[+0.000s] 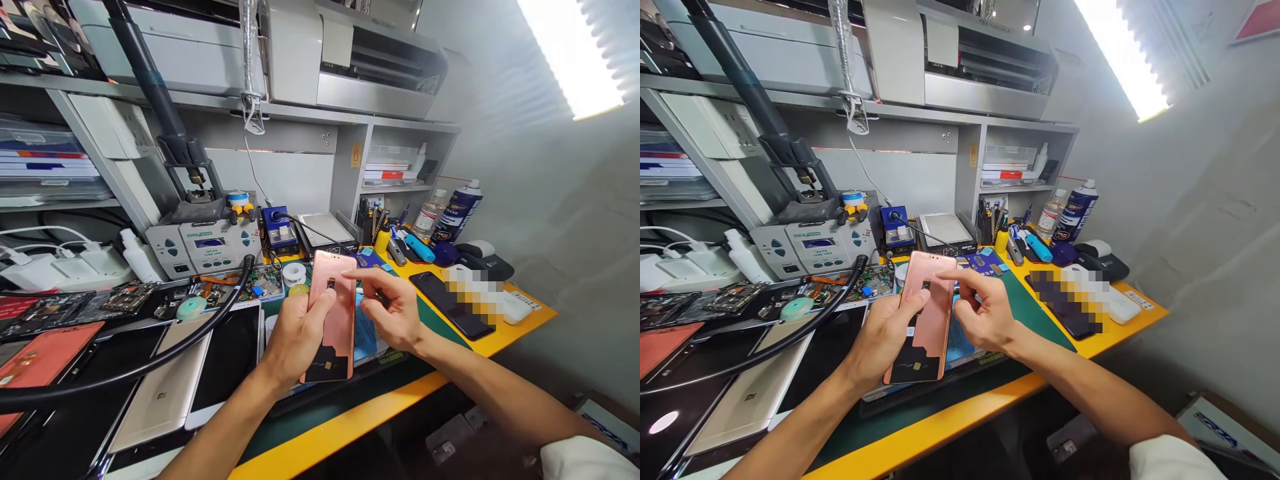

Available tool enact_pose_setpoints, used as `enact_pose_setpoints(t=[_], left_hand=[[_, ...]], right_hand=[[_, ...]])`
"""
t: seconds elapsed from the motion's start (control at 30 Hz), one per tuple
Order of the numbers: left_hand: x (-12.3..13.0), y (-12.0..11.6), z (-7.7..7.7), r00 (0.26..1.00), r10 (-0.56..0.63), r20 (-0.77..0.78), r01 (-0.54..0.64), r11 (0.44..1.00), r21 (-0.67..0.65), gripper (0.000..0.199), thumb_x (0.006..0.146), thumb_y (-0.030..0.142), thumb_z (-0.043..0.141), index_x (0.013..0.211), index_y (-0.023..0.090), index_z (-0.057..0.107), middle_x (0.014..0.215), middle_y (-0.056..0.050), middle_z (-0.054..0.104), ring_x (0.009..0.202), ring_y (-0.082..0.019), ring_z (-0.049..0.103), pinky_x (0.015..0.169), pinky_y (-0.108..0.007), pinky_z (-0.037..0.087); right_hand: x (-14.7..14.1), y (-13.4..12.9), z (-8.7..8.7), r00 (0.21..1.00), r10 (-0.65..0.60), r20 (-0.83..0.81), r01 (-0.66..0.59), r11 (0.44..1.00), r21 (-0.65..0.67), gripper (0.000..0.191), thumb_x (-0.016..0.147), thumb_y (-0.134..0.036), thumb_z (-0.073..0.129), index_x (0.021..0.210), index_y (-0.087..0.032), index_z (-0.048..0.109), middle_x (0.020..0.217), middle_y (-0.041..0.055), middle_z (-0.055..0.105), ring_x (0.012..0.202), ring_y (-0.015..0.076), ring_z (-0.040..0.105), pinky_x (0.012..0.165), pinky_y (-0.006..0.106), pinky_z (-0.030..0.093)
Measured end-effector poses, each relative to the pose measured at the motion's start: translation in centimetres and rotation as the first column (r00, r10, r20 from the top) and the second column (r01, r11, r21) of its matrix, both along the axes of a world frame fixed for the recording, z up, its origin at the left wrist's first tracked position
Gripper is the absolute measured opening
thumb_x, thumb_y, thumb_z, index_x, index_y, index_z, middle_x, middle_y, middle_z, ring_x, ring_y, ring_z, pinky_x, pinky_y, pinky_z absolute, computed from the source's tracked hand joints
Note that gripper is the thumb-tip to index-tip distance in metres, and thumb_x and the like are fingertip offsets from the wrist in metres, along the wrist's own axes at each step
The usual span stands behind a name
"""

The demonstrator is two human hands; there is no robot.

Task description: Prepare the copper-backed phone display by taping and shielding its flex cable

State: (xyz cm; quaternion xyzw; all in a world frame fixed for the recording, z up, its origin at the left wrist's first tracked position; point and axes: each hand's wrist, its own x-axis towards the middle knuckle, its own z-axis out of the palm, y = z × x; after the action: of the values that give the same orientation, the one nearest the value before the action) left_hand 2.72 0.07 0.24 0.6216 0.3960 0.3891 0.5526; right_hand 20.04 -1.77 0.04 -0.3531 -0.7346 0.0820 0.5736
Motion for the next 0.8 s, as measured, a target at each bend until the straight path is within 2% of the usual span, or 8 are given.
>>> enact_pose_setpoints(t=[0.07,0.13,0.23,0.3,0.43,0.6,0.63,0.8], left_hand=[[-0.04,-0.05,-0.09,1.000,-0.002,-0.007,0.002,1.000,0.000,0.040,0.087,0.048,0.050,0.062,0.017,0.053,0.059,0.001,0.049,0.056,-0.013,0.042,0.051,-0.025,0.030],[-0.08,0.01,-0.16,1.000,0.010,-0.020,-0.010,1.000,0.009,0.040,0.087,0.048,0.050,0.062,0.017,0.053,0.059,0.001,0.049,0.056,-0.013,0.041,0.051,-0.025,0.029],[-0.09,0.20,-0.13,0.999,0.032,-0.037,-0.031,0.999,0.031,0.042,0.088,0.048,0.050,0.061,0.017,0.053,0.059,0.001,0.045,0.058,-0.013,0.039,0.052,-0.026,0.029],[-0.04,0.29,-0.04,0.999,0.036,-0.039,-0.034,0.999,0.041,0.041,0.088,0.048,0.050,0.060,0.017,0.051,0.058,0.002,0.043,0.058,-0.013,0.038,0.052,-0.025,0.028],[0.02,0.25,0.11,0.999,0.021,-0.035,-0.019,0.999,0.041,0.040,0.087,0.046,0.050,0.059,0.018,0.048,0.057,0.002,0.044,0.056,-0.013,0.038,0.051,-0.025,0.028],[-0.10,0.17,0.14,0.998,0.043,-0.040,-0.041,0.998,0.049,0.041,0.088,0.048,0.049,0.060,0.018,0.049,0.058,0.002,0.044,0.057,-0.013,0.038,0.053,-0.026,0.028],[-0.11,0.17,0.13,0.998,0.048,-0.040,-0.046,0.998,0.050,0.041,0.087,0.048,0.050,0.060,0.018,0.048,0.058,0.002,0.044,0.058,-0.013,0.038,0.053,-0.026,0.029],[-0.07,0.24,0.13,0.998,0.043,-0.039,-0.041,0.998,0.047,0.041,0.087,0.049,0.049,0.061,0.018,0.052,0.058,0.002,0.046,0.057,-0.014,0.040,0.054,-0.027,0.029]], right_hand=[[-0.12,0.10,0.14,1.000,0.014,0.021,-0.013,0.999,-0.032,0.052,0.070,-0.003,0.047,0.114,-0.017,0.070,0.054,-0.0076,0.038,0.047,0.0096,0.031,0.047,0.023,0.028],[-0.17,0.10,0.19,0.997,0.065,0.044,-0.063,0.997,-0.035,0.040,0.069,-0.004,0.048,0.094,-0.017,0.076,0.052,-0.0066,0.042,0.046,0.0088,0.033,0.047,0.023,0.028],[-0.10,0.00,0.06,0.992,0.121,0.038,-0.120,0.993,-0.021,0.026,0.068,-0.006,0.048,0.059,-0.017,0.070,0.050,-0.0035,0.049,0.046,0.0085,0.037,0.048,0.025,0.029],[-0.04,-0.01,-0.05,0.995,0.104,0.005,-0.104,0.994,-0.038,0.027,0.068,-0.005,0.048,0.067,-0.017,0.073,0.051,-0.0038,0.049,0.047,0.0088,0.036,0.049,0.025,0.029],[0.02,0.18,-0.01,0.995,0.076,-0.057,-0.083,0.986,-0.146,0.054,0.067,-0.002,0.049,0.114,-0.017,0.072,0.054,-0.0072,0.041,0.049,0.0094,0.032,0.049,0.024,0.026],[0.36,0.49,0.00,0.972,0.187,-0.144,-0.221,0.936,-0.273,0.024,0.069,-0.011,0.051,0.063,-0.014,0.074,0.051,-0.0003,0.054,0.048,0.0100,0.040,0.047,0.024,0.031],[0.42,0.57,-0.01,0.968,0.178,-0.175,-0.223,0.932,-0.285,0.024,0.069,-0.011,0.050,0.064,-0.014,0.074,0.052,-0.0001,0.054,0.048,0.0099,0.039,0.047,0.024,0.030],[0.42,0.91,0.06,0.957,0.133,-0.259,-0.227,0.898,-0.377,0.049,0.067,-0.006,0.052,0.109,-0.017,0.075,0.053,-0.0064,0.045,0.048,0.0076,0.029,0.045,0.020,0.023]])
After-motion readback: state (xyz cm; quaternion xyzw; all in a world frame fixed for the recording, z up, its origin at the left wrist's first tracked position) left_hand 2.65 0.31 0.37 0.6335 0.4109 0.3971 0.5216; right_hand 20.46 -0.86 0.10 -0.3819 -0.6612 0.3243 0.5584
